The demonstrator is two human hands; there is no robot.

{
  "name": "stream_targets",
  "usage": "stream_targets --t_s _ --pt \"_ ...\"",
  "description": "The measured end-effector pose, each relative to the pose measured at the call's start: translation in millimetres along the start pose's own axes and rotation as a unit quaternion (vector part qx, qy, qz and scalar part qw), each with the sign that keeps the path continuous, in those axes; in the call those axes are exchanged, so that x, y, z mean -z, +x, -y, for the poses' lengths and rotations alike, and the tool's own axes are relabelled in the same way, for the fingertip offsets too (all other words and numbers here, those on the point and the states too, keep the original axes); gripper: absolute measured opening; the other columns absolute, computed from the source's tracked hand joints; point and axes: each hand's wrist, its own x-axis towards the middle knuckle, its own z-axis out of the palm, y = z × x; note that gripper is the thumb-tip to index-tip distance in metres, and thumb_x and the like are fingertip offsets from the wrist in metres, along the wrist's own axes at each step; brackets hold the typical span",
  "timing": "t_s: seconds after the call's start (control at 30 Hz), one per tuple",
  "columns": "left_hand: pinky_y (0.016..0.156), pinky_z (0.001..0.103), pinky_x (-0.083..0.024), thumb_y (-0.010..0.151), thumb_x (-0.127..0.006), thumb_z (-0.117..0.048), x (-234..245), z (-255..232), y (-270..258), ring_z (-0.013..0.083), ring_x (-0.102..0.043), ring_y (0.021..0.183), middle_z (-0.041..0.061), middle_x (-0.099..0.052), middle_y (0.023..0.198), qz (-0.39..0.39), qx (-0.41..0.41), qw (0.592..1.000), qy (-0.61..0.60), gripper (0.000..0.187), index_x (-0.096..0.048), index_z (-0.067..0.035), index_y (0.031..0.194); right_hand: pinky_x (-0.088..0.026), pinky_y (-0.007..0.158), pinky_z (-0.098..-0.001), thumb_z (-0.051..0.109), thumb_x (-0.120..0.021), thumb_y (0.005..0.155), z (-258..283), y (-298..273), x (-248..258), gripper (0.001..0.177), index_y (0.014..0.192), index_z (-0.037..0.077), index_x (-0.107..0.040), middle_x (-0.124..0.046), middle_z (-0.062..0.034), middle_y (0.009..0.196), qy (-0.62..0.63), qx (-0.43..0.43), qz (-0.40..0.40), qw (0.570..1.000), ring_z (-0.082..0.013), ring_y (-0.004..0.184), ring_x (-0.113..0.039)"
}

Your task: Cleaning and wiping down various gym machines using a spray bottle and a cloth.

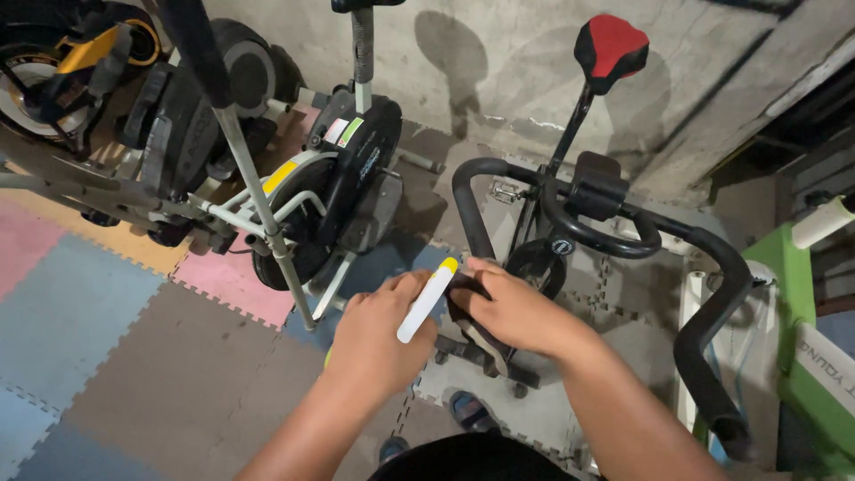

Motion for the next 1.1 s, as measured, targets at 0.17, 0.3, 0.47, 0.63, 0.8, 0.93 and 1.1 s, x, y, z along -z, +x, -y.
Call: stream_targets --t_s 0.17,0.3,0.47,0.63,0.8,0.93,1.1 --pt "0.077 0.042 -0.049 0.073 -0.064 -0.017 -1.6 -8.8 2.7 0.0333 -0.071 0.087 0.005 -0.076 0.106 -0.005 -0.01 1.0 -0.005 0.05 -0.065 -0.014 0.123 -0.029 0.12 -0.0425 0.035 -0.048 0.095 -38.4 51.9 -3.5 0.053 0.141 0.01 -0.058 -0.032 -0.0211 0.164 -0.021 0.008 0.066 0.998 -0.0363 0.158 -0.016" --pt "0.079 0.04 -0.047 0.071 -0.064 -0.015 1.2 -15.1 6.0 0.0312 -0.071 0.082 0.003 -0.076 0.104 0.022 0.002 0.999 -0.029 0.05 -0.064 -0.013 0.121 -0.035 0.118 -0.0309 -0.005 -0.047 0.09 -77.2 118.8 -11.1 0.083 0.163 0.021 -0.019 0.014 0.0023 0.174 -0.071 -0.099 0.048 0.991 -0.0239 0.158 -0.014" --pt "0.081 0.038 -0.047 0.071 -0.066 -0.015 -4.8 -7.8 1.5 0.0293 -0.07 0.088 0.003 -0.073 0.122 -0.007 -0.012 1.0 -0.022 0.05 -0.066 -0.01 0.12 -0.044 0.102 -0.047 0.014 -0.055 0.095 -45.6 150.3 -11.4 0.091 0.164 0.006 0.003 -0.006 -0.0312 0.158 -0.146 -0.159 -0.017 0.976 -0.0439 0.132 -0.036" --pt "0.086 0.036 -0.045 0.072 -0.069 -0.016 2.2 1.1 0.5 0.0238 -0.071 0.089 0.001 -0.072 0.124 0.036 0.035 0.998 -0.033 0.055 -0.064 -0.01 0.126 -0.054 0.088 -0.0507 0.008 -0.05 0.092 -62.9 202.8 -22.6 0.044 0.13 -0.011 -0.04 -0.057 -0.0344 0.121 -0.135 -0.114 -0.182 0.967 -0.0469 0.1 -0.065" --pt "0.08 0.036 -0.045 0.076 -0.068 -0.016 1.6 4.6 -6.9 0.0237 -0.07 0.095 0.0 -0.072 0.123 -0.017 0.033 0.999 -0.023 0.05 -0.062 -0.012 0.125 -0.055 0.085 -0.0503 0.011 -0.045 0.09 -119.9 287.5 -34.9 0.041 0.116 -0.021 -0.052 -0.066 -0.0342 0.105 -0.188 -0.044 -0.268 0.944 -0.0463 0.094 -0.068" --pt "0.083 0.036 -0.046 0.071 -0.067 -0.014 6.8 10.8 -11.6 0.0234 -0.071 0.099 0.0 -0.072 0.125 -0.001 0.071 0.997 -0.026 0.056 -0.062 -0.012 0.126 -0.057 0.082 -0.0499 0.019 -0.044 0.098 -82.6 287.6 -11.9 0.032 0.114 -0.009 -0.049 -0.07 -0.0296 0.104 -0.071 -0.152 -0.237 0.957 -0.0452 0.093 -0.071" --pt "0.085 0.036 -0.047 0.07 -0.07 -0.013 1.8 21.2 -22.6 0.0218 -0.071 0.096 -0.003 -0.069 0.133 -0.003 0.112 0.993 -0.027 0.051 -0.063 -0.014 0.121 -0.053 0.079 -0.0501 0.032 -0.058 0.101 -93.9 344.0 9.8 0.109 0.156 0.01 0.033 -0.067 -0.028 0.122 -0.024 -0.393 -0.128 0.91 -0.0366 0.093 -0.066"
